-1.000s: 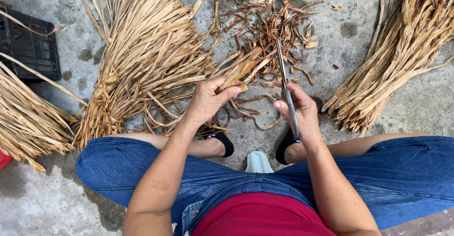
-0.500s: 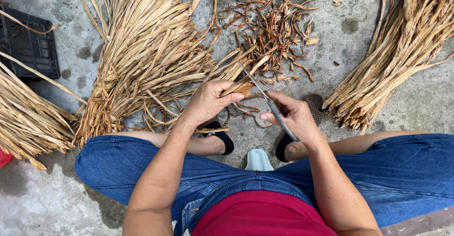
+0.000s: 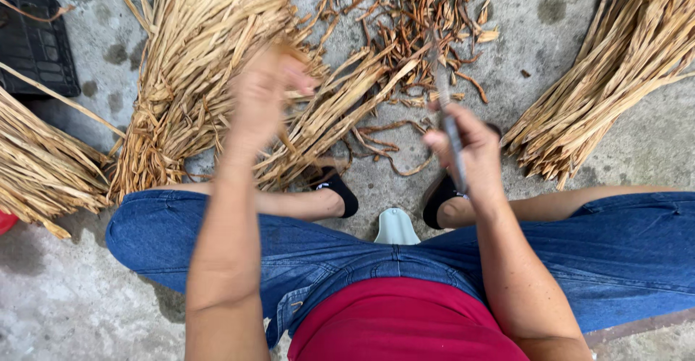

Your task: The person sits on a concrete floor and uses shears to trim and split dried plant stalks. They repeatedly pick up stalks, cut off ends, and split them into thinner strips, accumulating a pile of trimmed pieces on the floor.

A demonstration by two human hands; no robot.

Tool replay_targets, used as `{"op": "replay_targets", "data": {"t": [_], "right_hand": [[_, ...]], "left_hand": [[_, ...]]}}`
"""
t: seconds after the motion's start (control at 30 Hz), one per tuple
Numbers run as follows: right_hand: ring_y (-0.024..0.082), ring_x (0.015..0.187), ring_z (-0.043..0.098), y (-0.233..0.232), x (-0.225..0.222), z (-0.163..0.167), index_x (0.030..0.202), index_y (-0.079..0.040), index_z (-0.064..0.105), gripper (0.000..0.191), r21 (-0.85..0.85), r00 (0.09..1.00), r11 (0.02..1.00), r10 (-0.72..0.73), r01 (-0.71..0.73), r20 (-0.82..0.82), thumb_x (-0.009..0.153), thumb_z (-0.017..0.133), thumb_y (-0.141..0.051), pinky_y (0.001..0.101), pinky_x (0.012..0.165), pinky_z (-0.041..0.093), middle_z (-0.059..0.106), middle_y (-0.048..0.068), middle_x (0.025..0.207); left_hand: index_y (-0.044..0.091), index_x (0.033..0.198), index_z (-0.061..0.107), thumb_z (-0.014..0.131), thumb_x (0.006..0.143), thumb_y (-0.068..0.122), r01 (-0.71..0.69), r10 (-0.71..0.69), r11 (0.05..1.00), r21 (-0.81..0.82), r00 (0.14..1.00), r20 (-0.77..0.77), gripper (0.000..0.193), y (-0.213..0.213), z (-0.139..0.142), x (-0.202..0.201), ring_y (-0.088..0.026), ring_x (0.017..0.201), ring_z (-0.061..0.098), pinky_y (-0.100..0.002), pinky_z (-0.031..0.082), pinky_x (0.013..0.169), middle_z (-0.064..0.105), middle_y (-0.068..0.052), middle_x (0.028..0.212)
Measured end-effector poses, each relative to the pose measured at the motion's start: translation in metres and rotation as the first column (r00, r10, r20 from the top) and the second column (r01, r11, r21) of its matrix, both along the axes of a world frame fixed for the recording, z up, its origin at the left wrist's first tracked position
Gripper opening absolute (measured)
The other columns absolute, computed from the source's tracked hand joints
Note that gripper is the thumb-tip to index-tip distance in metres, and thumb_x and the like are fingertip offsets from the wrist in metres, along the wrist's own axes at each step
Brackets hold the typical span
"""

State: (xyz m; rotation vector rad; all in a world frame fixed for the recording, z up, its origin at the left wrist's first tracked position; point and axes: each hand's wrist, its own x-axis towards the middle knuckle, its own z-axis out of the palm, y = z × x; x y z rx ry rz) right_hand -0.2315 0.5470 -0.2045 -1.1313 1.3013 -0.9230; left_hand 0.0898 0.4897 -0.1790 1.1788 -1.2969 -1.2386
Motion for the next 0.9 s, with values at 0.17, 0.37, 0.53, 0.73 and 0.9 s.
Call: {"op": "replay_targets", "data": {"t": [0.17,0.37,0.53,0.73,0.9], "right_hand": [[0.004,0.059,0.052,-0.009,-0.008,0.007,0.131,-0.004,0.063,0.032,-0.007,0.960,0.981,-0.186,0.192,0.211,0.104,0.070,-0.021,0.0196,0.052,0.041,0.057,-0.002,0.076],[0.006,0.056,0.051,-0.013,0.015,-0.005,0.129,-0.004,0.063,0.032,0.065,0.962,0.990,-0.137,0.126,0.235,0.103,0.070,-0.021,0.0204,0.051,0.041,0.056,-0.002,0.073],[0.004,0.055,0.050,-0.016,0.025,-0.018,0.128,-0.006,0.063,0.032,0.133,0.970,0.987,-0.120,0.093,0.213,0.101,0.070,-0.022,0.0195,0.049,0.040,0.057,-0.002,0.071],[0.003,0.053,0.050,-0.027,0.032,-0.032,0.128,-0.008,0.065,0.033,0.214,0.988,0.974,-0.107,0.080,0.115,0.099,0.071,-0.022,0.0193,0.047,0.040,0.057,-0.003,0.070],[0.003,0.054,0.050,-0.034,0.038,-0.039,0.129,-0.008,0.066,0.036,0.229,0.986,0.973,-0.043,0.005,0.159,0.097,0.074,-0.024,0.0192,0.047,0.040,0.056,-0.004,0.071]], "left_hand": [[-0.001,0.120,0.062,0.078,0.109,0.020,-0.383,0.588,0.787,-0.484,0.704,0.399,0.029,0.017,0.086,0.100,-0.013,0.075,0.048,-0.024,0.043,0.066,0.058,-0.002,0.095],[-0.001,0.123,0.071,0.075,0.107,0.001,-0.142,0.447,0.869,-0.474,0.635,0.630,0.016,-0.016,0.059,0.099,-0.016,0.087,0.067,-0.029,0.055,0.077,0.073,-0.007,0.104],[0.006,0.106,0.072,0.073,0.093,0.018,-0.293,0.010,0.926,0.238,0.649,0.760,0.017,-0.060,-0.075,0.038,-0.020,0.088,0.072,-0.035,0.058,0.082,0.073,-0.009,0.099],[0.003,0.118,0.064,0.074,0.083,0.009,-0.283,-0.162,0.915,0.288,0.395,0.904,0.037,-0.040,-0.191,0.031,-0.035,0.098,0.070,-0.048,0.058,0.085,0.070,-0.020,0.112],[0.005,0.123,0.058,0.074,0.092,0.014,-0.361,-0.224,0.859,0.364,0.375,0.900,0.036,-0.036,-0.200,0.038,-0.039,0.100,0.070,-0.049,0.056,0.089,0.071,-0.023,0.106]]}}
